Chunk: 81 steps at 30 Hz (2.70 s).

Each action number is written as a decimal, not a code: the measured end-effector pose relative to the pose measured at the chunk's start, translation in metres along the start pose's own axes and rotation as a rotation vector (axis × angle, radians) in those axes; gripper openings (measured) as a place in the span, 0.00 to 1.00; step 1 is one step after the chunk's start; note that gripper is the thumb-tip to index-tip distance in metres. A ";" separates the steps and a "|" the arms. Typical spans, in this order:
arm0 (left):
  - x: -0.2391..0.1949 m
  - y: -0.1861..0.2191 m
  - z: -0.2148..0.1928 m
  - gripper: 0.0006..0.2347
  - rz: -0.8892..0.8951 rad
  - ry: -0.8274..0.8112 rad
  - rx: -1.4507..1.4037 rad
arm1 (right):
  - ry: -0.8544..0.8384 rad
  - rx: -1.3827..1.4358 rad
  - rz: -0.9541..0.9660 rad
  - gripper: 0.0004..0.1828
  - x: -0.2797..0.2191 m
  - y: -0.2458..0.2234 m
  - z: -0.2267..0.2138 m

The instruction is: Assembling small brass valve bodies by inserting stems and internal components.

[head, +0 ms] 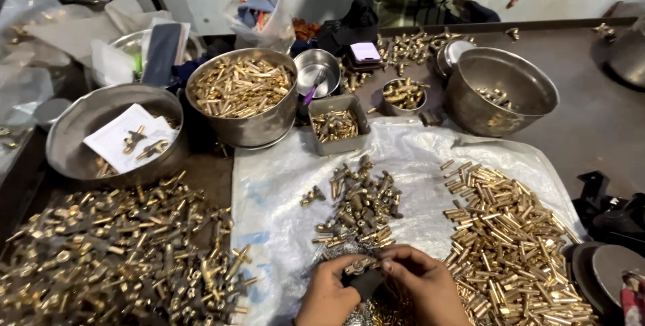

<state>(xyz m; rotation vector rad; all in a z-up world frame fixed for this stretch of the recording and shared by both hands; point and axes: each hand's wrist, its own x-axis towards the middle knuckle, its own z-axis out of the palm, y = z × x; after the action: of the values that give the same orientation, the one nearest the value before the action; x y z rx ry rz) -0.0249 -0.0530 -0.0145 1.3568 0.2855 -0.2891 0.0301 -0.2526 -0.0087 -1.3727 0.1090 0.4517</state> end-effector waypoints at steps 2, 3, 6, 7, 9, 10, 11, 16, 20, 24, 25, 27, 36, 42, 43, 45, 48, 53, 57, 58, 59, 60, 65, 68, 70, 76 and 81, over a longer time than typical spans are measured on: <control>-0.003 0.011 0.002 0.16 -0.022 0.004 0.011 | -0.006 0.006 -0.002 0.11 -0.001 -0.020 0.008; -0.005 0.015 0.005 0.15 0.023 -0.022 0.055 | 0.028 -0.058 -0.071 0.12 -0.003 -0.031 0.009; -0.013 0.022 0.008 0.12 0.185 -0.068 0.129 | 0.048 -0.134 -0.111 0.14 -0.008 -0.049 0.015; -0.016 0.023 0.009 0.10 0.306 -0.089 0.162 | 0.033 -0.145 -0.084 0.15 -0.010 -0.052 0.017; -0.021 0.032 0.006 0.10 0.316 -0.099 0.214 | -0.021 -0.179 -0.034 0.14 -0.011 -0.051 0.018; -0.023 0.037 0.005 0.10 0.330 -0.111 0.267 | -0.074 -0.212 0.013 0.14 -0.011 -0.050 0.019; -0.021 0.031 0.005 0.10 0.325 -0.108 0.265 | -0.075 -0.213 0.019 0.14 -0.011 -0.050 0.018; -0.014 0.012 0.001 0.08 0.165 -0.183 0.260 | -0.173 -0.350 -0.028 0.12 -0.016 -0.053 0.018; -0.018 0.023 0.000 0.10 0.056 -0.206 0.289 | -0.066 -0.261 -0.036 0.13 -0.015 -0.054 0.015; -0.017 0.023 0.000 0.11 0.067 -0.249 0.271 | -0.083 -0.239 0.044 0.13 -0.020 -0.059 0.017; -0.016 0.019 -0.001 0.11 0.095 -0.260 0.282 | -0.094 -0.248 0.072 0.12 -0.022 -0.060 0.018; -0.005 -0.007 -0.002 0.11 0.151 -0.310 0.180 | -0.122 -0.339 0.021 0.11 -0.025 -0.065 0.022; -0.006 0.014 -0.008 0.12 -0.052 -0.370 -0.161 | -0.215 -0.594 -0.440 0.13 -0.015 -0.065 -0.003; -0.007 0.023 -0.007 0.12 0.046 -0.287 -0.195 | 0.108 -1.029 -0.100 0.14 -0.016 -0.065 -0.020; -0.007 0.022 -0.008 0.12 0.058 -0.261 -0.200 | 0.041 -1.268 -0.087 0.16 -0.022 -0.063 -0.014; -0.006 0.023 -0.009 0.12 0.049 -0.238 -0.215 | 0.014 -1.341 -0.258 0.16 -0.023 -0.057 -0.012; -0.003 0.018 -0.015 0.11 0.048 -0.200 -0.234 | -0.006 -1.450 -0.450 0.16 -0.021 -0.051 -0.008; -0.008 0.032 -0.012 0.14 0.012 -0.188 -0.292 | -0.047 -1.589 -0.338 0.22 -0.015 -0.056 -0.005; -0.006 0.021 -0.012 0.23 -0.126 -0.224 -0.400 | -0.112 -1.360 -0.481 0.16 -0.022 -0.068 0.012; -0.005 0.015 -0.012 0.24 -0.156 -0.237 -0.426 | -0.130 -1.128 -0.685 0.12 -0.027 -0.069 0.016; -0.005 0.014 -0.010 0.24 -0.159 -0.239 -0.426 | -0.128 -1.128 -0.682 0.12 -0.030 -0.071 0.026; -0.006 0.014 -0.009 0.21 -0.175 -0.220 -0.462 | -0.168 -1.054 -0.745 0.12 -0.034 -0.072 0.037; -0.004 0.010 -0.010 0.15 -0.224 -0.131 -0.561 | -0.225 -1.050 -0.806 0.12 -0.039 -0.071 0.065; -0.004 0.004 -0.008 0.14 -0.242 -0.113 -0.551 | -0.192 -1.092 -0.887 0.13 -0.039 -0.065 0.065; -0.001 -0.005 -0.007 0.13 -0.194 -0.122 -0.524 | -0.129 -1.128 -0.944 0.14 -0.039 -0.062 0.066; -0.004 0.005 -0.007 0.16 -0.138 -0.219 -0.379 | -0.150 -1.117 -0.821 0.12 -0.043 -0.064 0.059; -0.003 0.003 -0.007 0.16 -0.116 -0.269 -0.343 | -0.172 -1.123 -0.674 0.14 -0.049 -0.064 0.054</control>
<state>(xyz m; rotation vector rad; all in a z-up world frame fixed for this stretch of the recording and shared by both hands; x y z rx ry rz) -0.0269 -0.0451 -0.0119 0.9522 0.1787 -0.4916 -0.0005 -0.2211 0.0778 -2.3129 -0.8489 0.0130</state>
